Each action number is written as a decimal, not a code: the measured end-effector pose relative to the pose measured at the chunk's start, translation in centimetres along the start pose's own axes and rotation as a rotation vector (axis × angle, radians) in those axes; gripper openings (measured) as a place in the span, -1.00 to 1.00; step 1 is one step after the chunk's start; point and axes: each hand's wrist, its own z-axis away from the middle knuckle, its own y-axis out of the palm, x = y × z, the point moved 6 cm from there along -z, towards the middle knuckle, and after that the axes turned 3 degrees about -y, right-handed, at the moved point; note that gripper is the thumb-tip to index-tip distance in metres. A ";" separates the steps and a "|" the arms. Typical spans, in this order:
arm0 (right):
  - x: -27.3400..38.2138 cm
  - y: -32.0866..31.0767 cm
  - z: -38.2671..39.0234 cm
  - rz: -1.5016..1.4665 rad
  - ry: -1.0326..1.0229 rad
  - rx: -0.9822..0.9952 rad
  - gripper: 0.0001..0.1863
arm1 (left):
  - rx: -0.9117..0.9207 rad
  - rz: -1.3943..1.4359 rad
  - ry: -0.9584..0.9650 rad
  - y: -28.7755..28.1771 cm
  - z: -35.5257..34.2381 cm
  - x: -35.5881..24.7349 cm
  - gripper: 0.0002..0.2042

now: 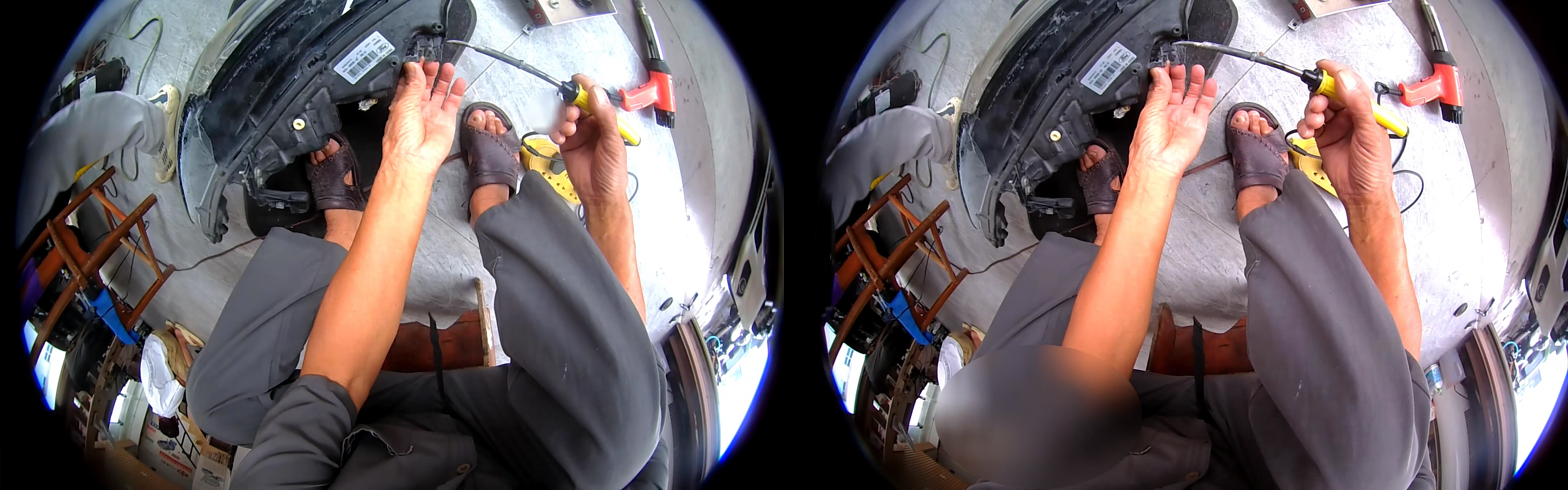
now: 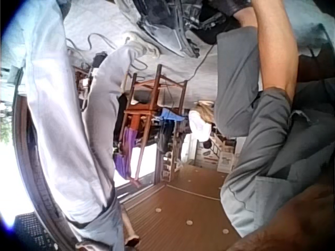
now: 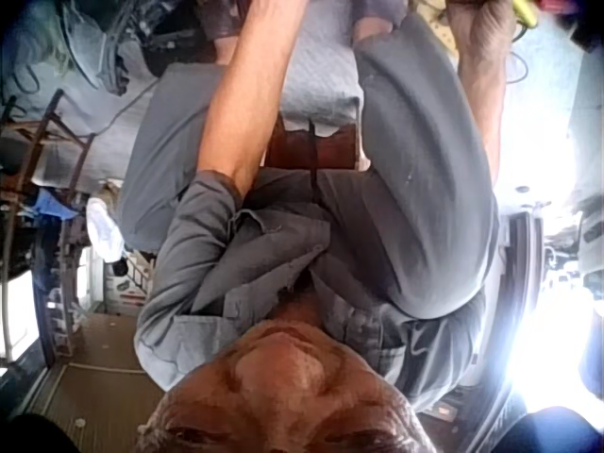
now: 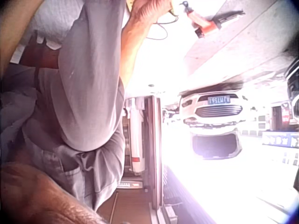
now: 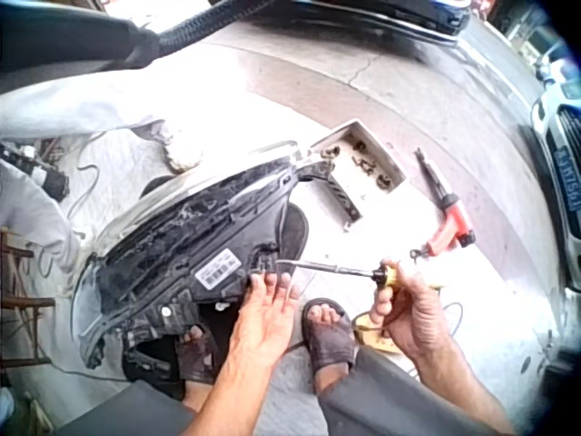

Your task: The person uses a soldering iron to apply heat to a specific area on the back of a car headlight assembly. They hold the assembly steady with one hand while carefully maneuvering the soldering iron with the other, focusing on a small section near a barcode label.

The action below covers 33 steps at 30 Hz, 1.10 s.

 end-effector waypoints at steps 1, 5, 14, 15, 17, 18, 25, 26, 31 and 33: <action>0.0 0.1 0.0 -0.004 0.002 0.007 -0.57 | 0.006 -0.016 0.006 0.0 0.0 -0.1 -0.78; -0.2 -0.2 -0.1 -0.026 0.008 0.027 -0.58 | 0.003 -0.043 0.010 0.3 0.2 0.1 -0.80; -0.6 -0.1 0.1 0.021 0.007 0.069 -0.60 | -0.033 -0.045 0.004 0.1 0.5 0.0 -0.80; -0.6 0.1 0.2 0.046 -0.004 0.080 -0.60 | -0.032 -0.048 0.006 0.2 0.5 -0.1 -0.80; -0.5 0.6 0.2 0.088 -0.008 0.075 -0.61 | -0.035 -0.053 0.011 0.2 0.6 -0.1 -0.80; -0.5 0.8 0.2 0.108 -0.010 0.073 -0.62 | -0.037 -0.055 0.014 0.2 0.7 -0.1 -0.80; -1.1 1.9 -0.2 0.290 -0.061 0.079 -0.68 | -0.056 -0.066 0.002 0.2 0.5 -0.2 -0.80; -1.1 1.9 -0.2 0.292 -0.066 0.098 -0.67 | -0.053 -0.065 -0.001 0.2 0.5 -0.1 -0.80; -1.4 1.8 -0.1 0.314 -0.061 0.172 -0.65 | -0.045 -0.063 -0.003 0.3 0.6 -0.2 -0.81; -1.5 1.8 -0.2 0.307 -0.065 0.178 -0.66 | -0.039 -0.063 0.001 0.3 0.5 -0.2 -0.81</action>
